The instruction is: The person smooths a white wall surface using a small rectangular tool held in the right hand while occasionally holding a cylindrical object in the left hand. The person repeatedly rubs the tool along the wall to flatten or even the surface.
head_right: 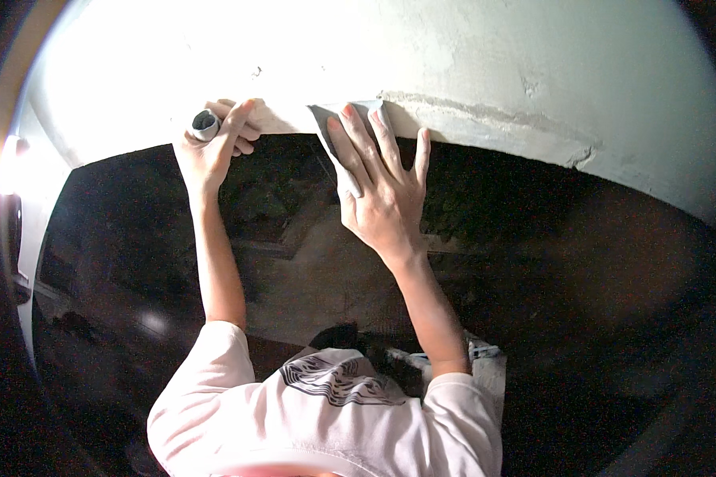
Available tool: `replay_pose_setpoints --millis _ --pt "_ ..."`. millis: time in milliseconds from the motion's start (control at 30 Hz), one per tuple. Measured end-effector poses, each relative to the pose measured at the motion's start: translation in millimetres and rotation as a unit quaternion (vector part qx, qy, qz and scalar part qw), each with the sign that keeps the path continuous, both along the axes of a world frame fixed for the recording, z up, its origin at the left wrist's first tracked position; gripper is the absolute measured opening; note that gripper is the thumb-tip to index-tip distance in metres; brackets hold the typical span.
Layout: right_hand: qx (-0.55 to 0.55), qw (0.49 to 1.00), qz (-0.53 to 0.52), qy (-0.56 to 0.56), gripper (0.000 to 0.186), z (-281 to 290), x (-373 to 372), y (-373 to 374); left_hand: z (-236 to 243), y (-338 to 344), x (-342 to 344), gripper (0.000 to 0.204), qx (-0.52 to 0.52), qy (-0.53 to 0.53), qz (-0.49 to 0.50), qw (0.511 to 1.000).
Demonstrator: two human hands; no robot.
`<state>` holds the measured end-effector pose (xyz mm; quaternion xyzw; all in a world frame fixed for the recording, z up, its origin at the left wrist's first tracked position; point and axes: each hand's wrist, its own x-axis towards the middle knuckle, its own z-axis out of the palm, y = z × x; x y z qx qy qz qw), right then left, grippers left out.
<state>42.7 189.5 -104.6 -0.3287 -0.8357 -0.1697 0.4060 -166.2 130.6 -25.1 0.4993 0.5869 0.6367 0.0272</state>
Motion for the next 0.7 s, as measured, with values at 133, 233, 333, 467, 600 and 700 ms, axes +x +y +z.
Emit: replay_pose_setpoints --millis 133,233,333,467,600,700 --pt "0.050 0.997 0.008 0.053 0.050 -2 2 -1 -6 -1 -6 0.025 0.072 -0.018 -0.002 0.997" --pt "0.030 0.999 -0.022 0.034 0.052 1 3 3 -11 1 -7 0.028 0.089 -0.014 -0.002 0.996" --pt "0.016 1.000 -0.019 -0.012 0.055 7 0 10 -12 1 -9 0.031 0.087 -0.022 0.022 0.996" --pt "0.061 0.997 0.009 -0.052 0.057 14 -3 12 -9 -3 -15 0.034 0.159 -0.013 0.022 0.987" --pt "0.104 0.994 0.026 -0.010 0.050 17 13 18 -13 -7 -18 0.028 0.143 -0.055 0.024 0.988" --pt "0.145 0.988 -0.013 0.041 0.053 14 28 28 -17 -10 -23 0.033 0.121 -0.026 0.028 0.992"
